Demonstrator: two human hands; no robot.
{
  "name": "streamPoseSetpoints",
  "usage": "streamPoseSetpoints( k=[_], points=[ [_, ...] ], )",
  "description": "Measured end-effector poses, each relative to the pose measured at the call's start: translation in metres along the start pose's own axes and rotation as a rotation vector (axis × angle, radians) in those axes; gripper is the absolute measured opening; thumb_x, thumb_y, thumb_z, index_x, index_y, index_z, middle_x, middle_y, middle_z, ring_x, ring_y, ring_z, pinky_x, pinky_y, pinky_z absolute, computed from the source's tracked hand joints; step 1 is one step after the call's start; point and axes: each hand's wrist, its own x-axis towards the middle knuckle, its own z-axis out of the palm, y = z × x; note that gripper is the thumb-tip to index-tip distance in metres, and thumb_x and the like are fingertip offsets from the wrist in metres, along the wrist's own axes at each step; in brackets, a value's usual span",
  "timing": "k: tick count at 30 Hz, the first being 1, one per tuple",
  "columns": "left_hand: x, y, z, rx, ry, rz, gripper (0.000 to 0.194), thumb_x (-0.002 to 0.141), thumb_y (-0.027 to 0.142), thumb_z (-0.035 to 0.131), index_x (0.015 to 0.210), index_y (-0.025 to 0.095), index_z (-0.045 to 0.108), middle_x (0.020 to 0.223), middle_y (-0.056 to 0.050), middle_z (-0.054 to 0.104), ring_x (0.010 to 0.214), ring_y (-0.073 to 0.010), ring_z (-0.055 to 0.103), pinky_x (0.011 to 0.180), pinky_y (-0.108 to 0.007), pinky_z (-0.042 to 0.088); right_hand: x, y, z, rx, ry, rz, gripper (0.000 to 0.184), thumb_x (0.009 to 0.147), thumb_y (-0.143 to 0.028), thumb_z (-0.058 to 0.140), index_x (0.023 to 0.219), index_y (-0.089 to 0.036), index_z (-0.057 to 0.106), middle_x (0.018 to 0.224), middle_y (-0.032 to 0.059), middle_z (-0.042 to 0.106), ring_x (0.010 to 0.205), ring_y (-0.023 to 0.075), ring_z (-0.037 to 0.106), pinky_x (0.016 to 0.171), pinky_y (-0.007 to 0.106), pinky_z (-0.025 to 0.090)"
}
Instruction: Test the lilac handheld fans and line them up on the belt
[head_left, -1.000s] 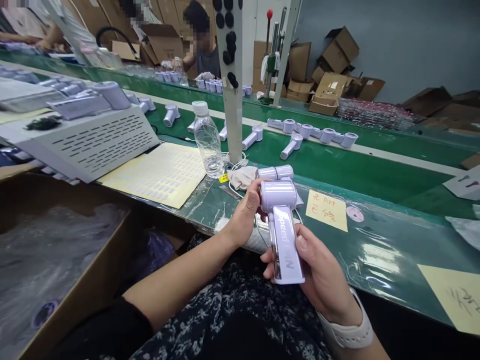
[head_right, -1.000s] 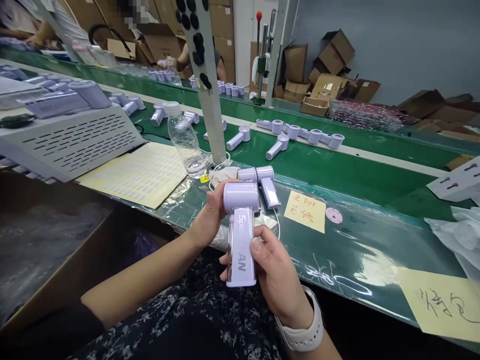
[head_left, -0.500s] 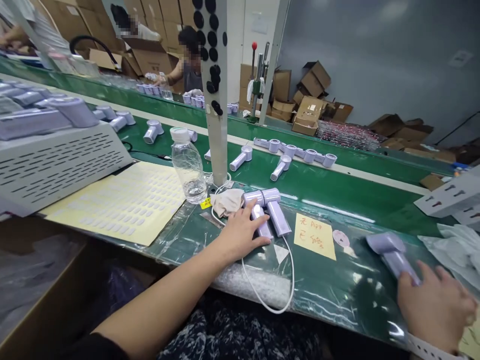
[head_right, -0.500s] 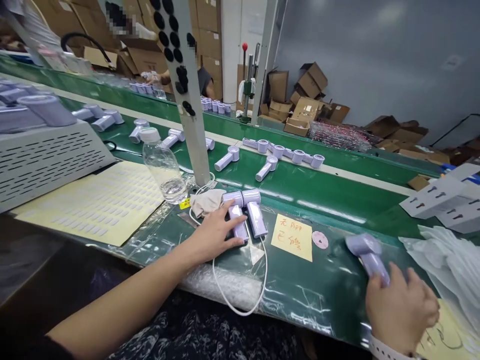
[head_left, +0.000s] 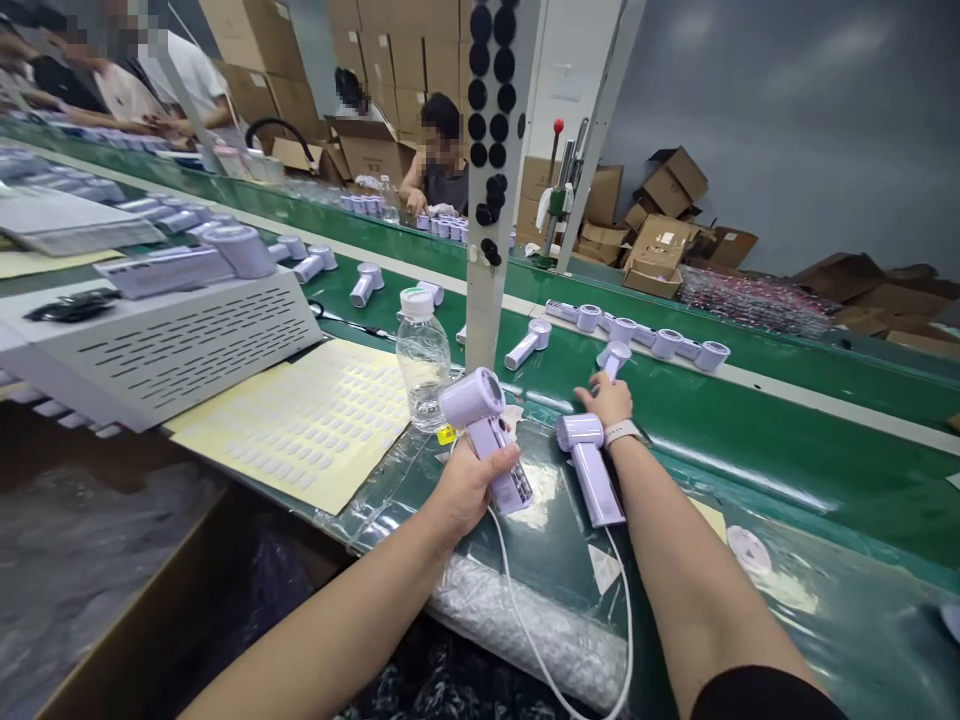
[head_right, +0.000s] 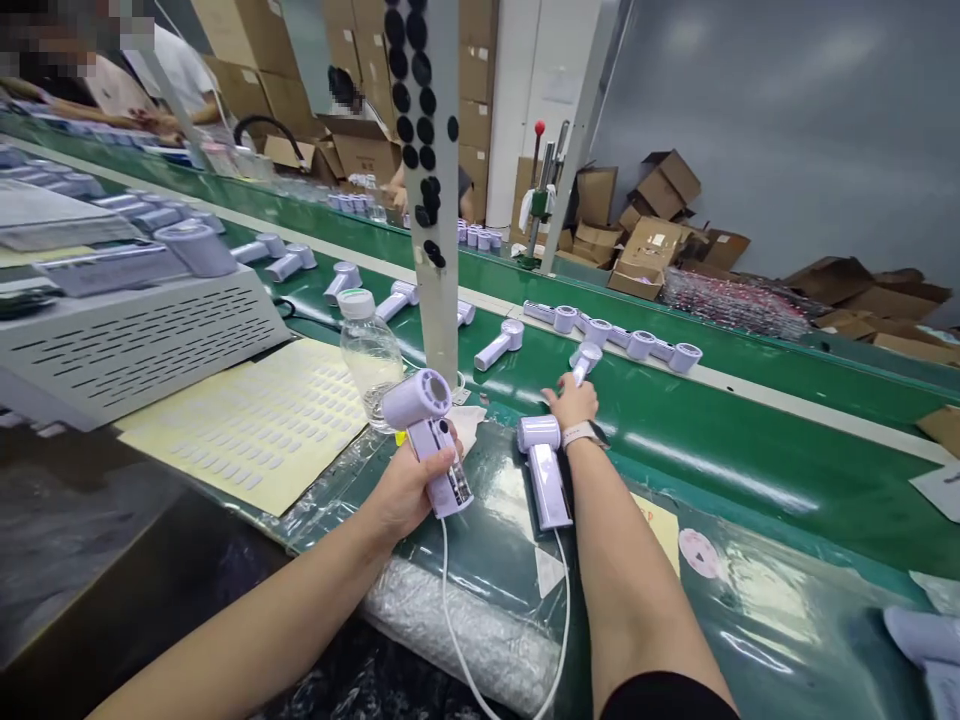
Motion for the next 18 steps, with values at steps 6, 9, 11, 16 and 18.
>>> streamPoseSetpoints(
  k=[6, 9, 11, 16, 18],
  points=[
    [-0.004, 0.005, 0.01, -0.147, -0.127, -0.103, 0.07, 0.065, 0.075, 0.081, 0.098, 0.013, 0.071, 0.102, -0.012, 0.073, 0.093, -0.0228, 0.069, 0.08, -0.033, 0.056, -0.065, -0.037, -0.032, 0.413, -0.022, 0.113, 0.02, 0.102, -0.039, 0.054, 0.115, -0.024, 0.053, 0.095, 0.003, 0.073, 0.065, 0.0136, 0.065, 0.059, 0.026, 0.053],
    [-0.012, 0.008, 0.022, -0.282, -0.299, -0.09, 0.071, 0.06, 0.08, 0.08, 0.091, 0.016, 0.071, 0.128, -0.016, 0.07, 0.127, -0.0327, 0.062, 0.109, -0.042, 0.05, -0.137, -0.055, -0.023, 0.708, -0.231, 0.233, 0.023, 0.095, -0.046, 0.057, 0.107, -0.026, 0.055, 0.094, 0.0041, 0.074, 0.053, 0.0111, 0.055, 0.048, 0.023, 0.047],
    [-0.023, 0.011, 0.026, -0.342, -0.357, -0.06, 0.068, 0.058, 0.083, 0.078, 0.078, 0.019, 0.066, 0.12, -0.013, 0.072, 0.132, -0.0363, 0.059, 0.113, -0.049, 0.048, -0.184, -0.059, -0.009, 0.848, -0.461, 0.36, 0.03, 0.097, -0.053, 0.048, 0.092, -0.024, 0.057, 0.081, 0.0011, 0.069, 0.038, 0.0074, 0.038, 0.036, 0.022, 0.034],
    [-0.063, 0.033, 0.002, -0.313, -0.313, -0.112, 0.062, 0.059, 0.082, 0.078, 0.072, 0.023, 0.064, 0.093, -0.007, 0.074, 0.125, -0.0383, 0.064, 0.099, -0.054, 0.058, -0.229, -0.032, -0.018, -0.067, -0.342, 0.128, 0.051, 0.103, -0.061, 0.028, 0.078, -0.025, 0.054, 0.059, -0.0001, 0.056, 0.043, 0.0155, 0.048, 0.041, 0.027, 0.038],
    [-0.077, 0.04, -0.012, -0.261, -0.279, -0.143, 0.062, 0.058, 0.081, 0.08, 0.07, 0.023, 0.063, 0.092, -0.008, 0.075, 0.121, -0.0383, 0.066, 0.095, -0.053, 0.06, -0.216, -0.016, -0.037, -0.361, -0.112, 0.074, 0.039, 0.101, -0.055, 0.045, 0.079, -0.024, 0.054, 0.067, 0.0039, 0.058, 0.062, 0.0211, 0.056, 0.055, 0.031, 0.042]
  ],
)
